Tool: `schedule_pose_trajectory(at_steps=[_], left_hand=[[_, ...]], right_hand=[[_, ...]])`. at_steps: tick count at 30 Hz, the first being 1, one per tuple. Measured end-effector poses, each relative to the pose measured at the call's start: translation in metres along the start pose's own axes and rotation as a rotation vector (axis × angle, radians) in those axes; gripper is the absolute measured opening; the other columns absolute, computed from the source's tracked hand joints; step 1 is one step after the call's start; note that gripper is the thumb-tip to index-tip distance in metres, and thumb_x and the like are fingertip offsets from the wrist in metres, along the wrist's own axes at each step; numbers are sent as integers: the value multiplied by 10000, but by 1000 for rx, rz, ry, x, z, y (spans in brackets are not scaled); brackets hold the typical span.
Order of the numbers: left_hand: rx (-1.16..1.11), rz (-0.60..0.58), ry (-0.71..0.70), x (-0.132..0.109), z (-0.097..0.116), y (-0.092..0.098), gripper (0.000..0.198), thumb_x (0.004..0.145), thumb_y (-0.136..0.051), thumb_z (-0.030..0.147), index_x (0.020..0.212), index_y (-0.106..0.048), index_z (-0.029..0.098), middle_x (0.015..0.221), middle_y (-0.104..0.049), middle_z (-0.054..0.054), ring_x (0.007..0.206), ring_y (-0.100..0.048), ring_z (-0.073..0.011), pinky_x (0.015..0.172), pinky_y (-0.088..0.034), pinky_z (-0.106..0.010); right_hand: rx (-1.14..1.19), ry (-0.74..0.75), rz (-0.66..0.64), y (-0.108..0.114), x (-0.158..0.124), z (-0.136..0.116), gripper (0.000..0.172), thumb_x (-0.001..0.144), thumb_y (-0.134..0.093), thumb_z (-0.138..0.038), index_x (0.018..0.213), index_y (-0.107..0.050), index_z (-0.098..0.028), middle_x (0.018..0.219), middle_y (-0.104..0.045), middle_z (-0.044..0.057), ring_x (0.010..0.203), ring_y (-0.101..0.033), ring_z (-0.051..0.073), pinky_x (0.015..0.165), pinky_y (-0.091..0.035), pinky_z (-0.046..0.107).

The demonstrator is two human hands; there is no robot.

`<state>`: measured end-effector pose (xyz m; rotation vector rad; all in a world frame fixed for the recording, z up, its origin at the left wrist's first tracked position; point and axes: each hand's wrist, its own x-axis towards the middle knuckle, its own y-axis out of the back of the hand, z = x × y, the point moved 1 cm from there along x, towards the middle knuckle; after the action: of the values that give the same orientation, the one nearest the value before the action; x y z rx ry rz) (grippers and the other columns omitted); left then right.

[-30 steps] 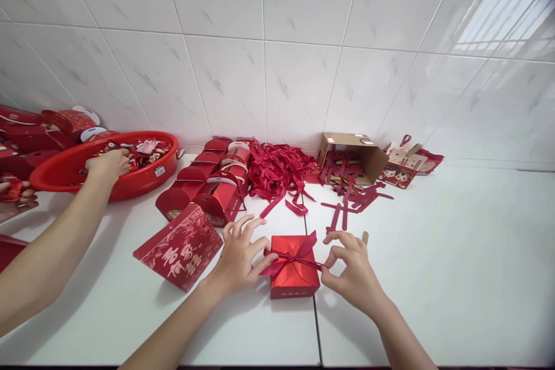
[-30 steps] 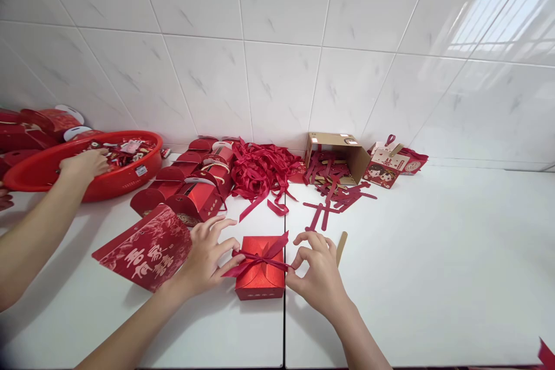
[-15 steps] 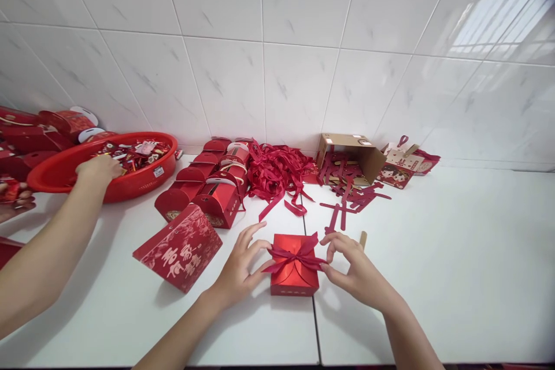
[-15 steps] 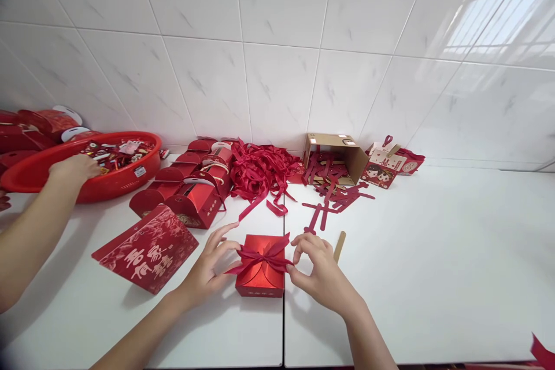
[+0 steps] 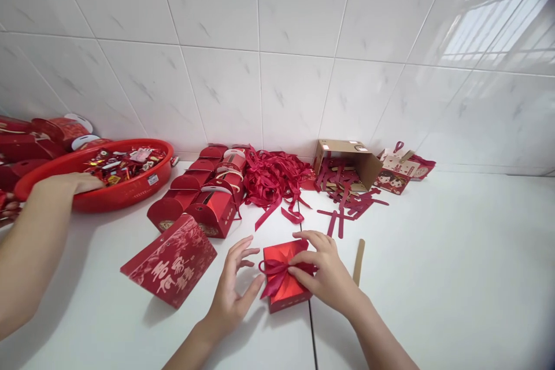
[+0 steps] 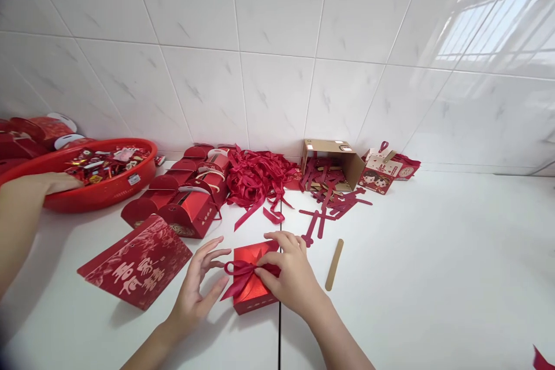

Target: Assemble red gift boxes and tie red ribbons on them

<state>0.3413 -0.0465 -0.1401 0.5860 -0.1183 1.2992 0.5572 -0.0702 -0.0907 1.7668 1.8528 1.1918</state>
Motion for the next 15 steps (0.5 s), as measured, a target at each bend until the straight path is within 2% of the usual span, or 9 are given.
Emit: schedule_pose_trajectory(at_steps=[4, 7, 9, 12, 13, 15], left_hand=[[-1, -13, 22, 1, -5, 0, 477, 928, -480, 278, 1363, -295, 336, 1347, -378, -103, 1150, -516, -243, 892, -488, -404], [6, -17, 53, 1, -7, 0, 459, 935, -463, 293, 1360, -292, 328, 1340, -386, -110, 1141, -516, -242, 894, -486, -410], [19, -23, 68, 0, -9, -1, 444, 942, -448, 297, 1356, -292, 322, 1336, -389, -115, 1133, -518, -239, 888, -490, -409], [37, -27, 69, -1, -11, 0, 422, 950, -428, 296, 1348, -294, 325, 1337, -380, -115, 1116, -530, -228, 874, -505, -396], [43, -27, 64, -1, -11, -1, 413, 951, -425, 294, 1343, -299, 327, 1339, -376, -113, 1107, -536, -223, 867, -511, -388], [60, -23, 48, 0, -12, -1, 399, 950, -425, 288, 1331, -314, 327, 1336, -377, -109, 1089, -549, -215, 849, -524, -375]], right_hand=[[8, -70, 61, 16, -8, 6, 119, 855, -571, -235, 800, -674, -255, 1286, -559, 57, 1203, -477, 287, 990, -355, 519], [23, -164, 157, 43, -17, 27, 161, 868, -532, -300, 782, -654, -240, 1291, -547, 80, 1195, -495, 285, 965, -402, 485], [22, -227, 231, 67, -21, 54, 219, 863, -513, -367, 761, -653, -232, 1286, -543, 98, 1180, -509, 282, 904, -456, 437], [-154, -376, 405, 111, -20, 112, 234, 786, -553, -407, 700, -666, -221, 1209, -588, 113, 1110, -552, 296, 890, -461, 434], [-237, -453, 479, 126, -19, 133, 228, 764, -560, -396, 690, -676, -213, 1186, -597, 123, 1089, -558, 301, 894, -457, 436], [-454, -613, 705, 150, -14, 169, 258, 762, -526, -367, 745, -705, -183, 1156, -595, 157, 1095, -536, 318, 925, -426, 458]])
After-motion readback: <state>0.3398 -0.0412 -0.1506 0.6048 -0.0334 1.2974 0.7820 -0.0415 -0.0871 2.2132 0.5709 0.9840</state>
